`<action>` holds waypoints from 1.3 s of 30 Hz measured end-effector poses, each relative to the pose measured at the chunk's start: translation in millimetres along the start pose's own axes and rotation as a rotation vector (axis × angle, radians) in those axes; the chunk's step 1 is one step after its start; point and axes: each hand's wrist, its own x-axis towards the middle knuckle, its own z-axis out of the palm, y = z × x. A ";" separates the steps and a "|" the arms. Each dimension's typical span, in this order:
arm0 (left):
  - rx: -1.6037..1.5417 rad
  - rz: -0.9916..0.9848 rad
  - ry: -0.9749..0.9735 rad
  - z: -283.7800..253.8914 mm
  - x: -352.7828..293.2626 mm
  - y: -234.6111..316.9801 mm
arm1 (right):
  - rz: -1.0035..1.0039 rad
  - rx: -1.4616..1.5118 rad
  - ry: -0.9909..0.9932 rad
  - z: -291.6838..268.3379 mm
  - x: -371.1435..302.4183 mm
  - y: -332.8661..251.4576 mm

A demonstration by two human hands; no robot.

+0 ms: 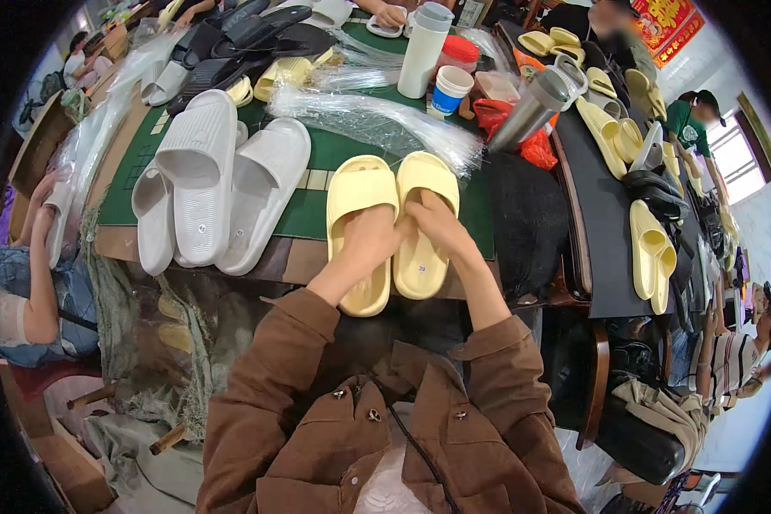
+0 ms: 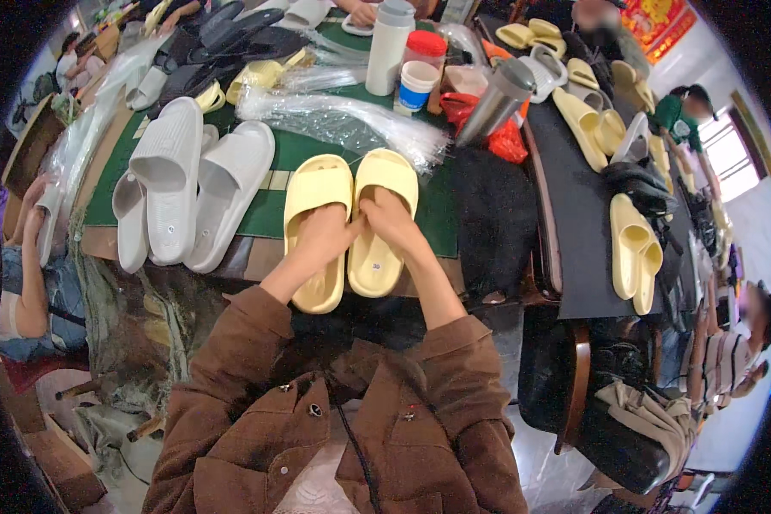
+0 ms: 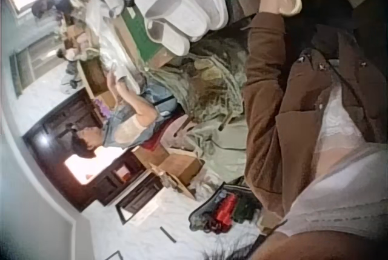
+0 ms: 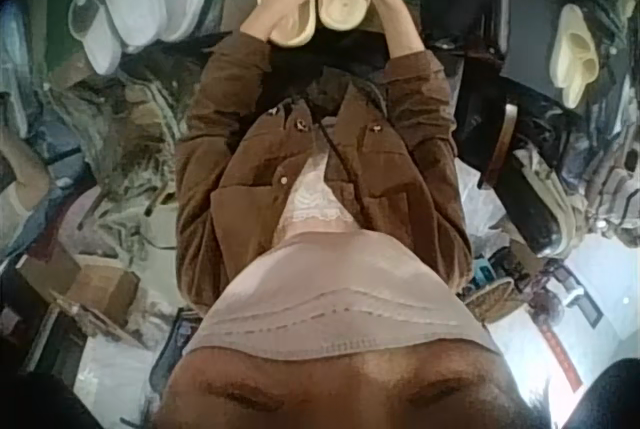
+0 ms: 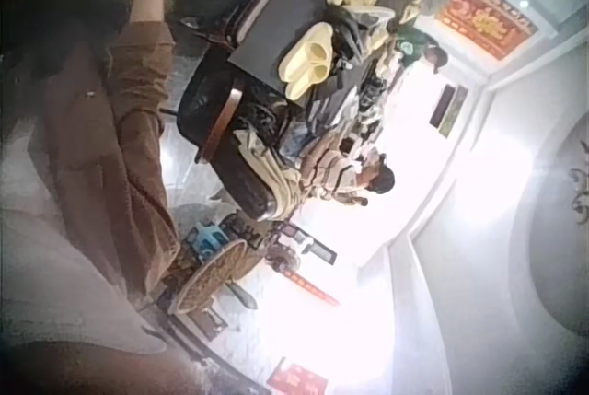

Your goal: The person assembles plastic slippers by inserting small circular stickers into the footbeds. They handle white, yellow, and black slippers, picking them up, applying the stickers, and placing them back on the table. The task is performed by hand without tools.

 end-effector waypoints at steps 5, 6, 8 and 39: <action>0.088 0.007 0.120 9.3 8.4 -1.6 | -0.168 -0.124 0.122 3.1 -9.1 -2.8; 0.110 0.017 0.142 11.2 7.7 -0.6 | -0.189 -0.141 0.130 2.5 -10.1 -1.6; 0.113 0.017 0.130 11.5 5.8 -0.9 | -0.308 -0.224 0.177 1.8 -17.0 -1.3; 0.061 0.022 0.183 16.5 -14.3 -1.8 | -0.066 -0.520 0.387 -56.1 50.8 10.7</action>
